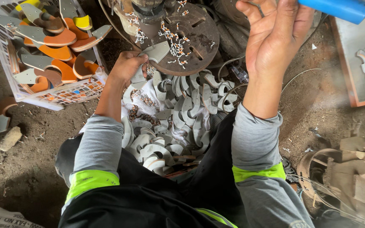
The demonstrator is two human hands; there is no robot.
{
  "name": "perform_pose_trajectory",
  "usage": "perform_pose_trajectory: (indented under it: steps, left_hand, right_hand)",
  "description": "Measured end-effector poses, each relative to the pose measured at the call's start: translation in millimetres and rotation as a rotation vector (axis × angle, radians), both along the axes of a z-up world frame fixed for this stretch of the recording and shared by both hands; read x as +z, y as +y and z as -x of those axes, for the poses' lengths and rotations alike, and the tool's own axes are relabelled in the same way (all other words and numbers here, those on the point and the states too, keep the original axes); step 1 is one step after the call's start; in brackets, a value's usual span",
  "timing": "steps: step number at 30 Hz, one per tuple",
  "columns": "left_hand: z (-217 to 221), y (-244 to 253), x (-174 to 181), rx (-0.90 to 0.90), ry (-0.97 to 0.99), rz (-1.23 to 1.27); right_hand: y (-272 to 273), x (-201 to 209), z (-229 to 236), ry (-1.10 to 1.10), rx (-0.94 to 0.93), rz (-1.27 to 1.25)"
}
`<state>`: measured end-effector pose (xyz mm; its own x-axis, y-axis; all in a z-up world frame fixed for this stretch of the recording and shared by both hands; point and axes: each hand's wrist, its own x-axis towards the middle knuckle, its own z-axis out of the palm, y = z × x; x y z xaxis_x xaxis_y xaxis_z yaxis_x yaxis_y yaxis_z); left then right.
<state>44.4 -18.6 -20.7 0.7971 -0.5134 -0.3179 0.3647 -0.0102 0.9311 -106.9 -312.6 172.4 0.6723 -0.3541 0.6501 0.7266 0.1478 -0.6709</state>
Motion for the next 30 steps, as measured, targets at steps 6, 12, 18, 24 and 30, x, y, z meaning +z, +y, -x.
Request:
perform_pose_trajectory:
  steps: [6,12,18,24,30]
  left_hand:
    - [-1.0,0.9,3.1,-0.012,-0.005,0.012]
    - [0.2,0.7,5.4,-0.007,0.010,0.019]
    - [1.3,-0.5,8.2,-0.005,-0.009,-0.025]
    - [3.1,-0.1,21.8,0.029,0.123,0.005]
    - [6.3,-5.5,25.9,0.031,-0.027,-0.060]
  right_hand:
    - [0.7,0.9,1.1,0.001,-0.005,0.008]
    - [0.0,-2.4,0.9,0.003,-0.007,-0.028]
    - [-0.6,-9.4,-3.4,-0.023,-0.042,-0.025]
    - [53.6,-72.6,-6.6,-0.038,0.068,-0.461]
    - [58.7,-97.9,4.4,0.130,0.284,-0.868]
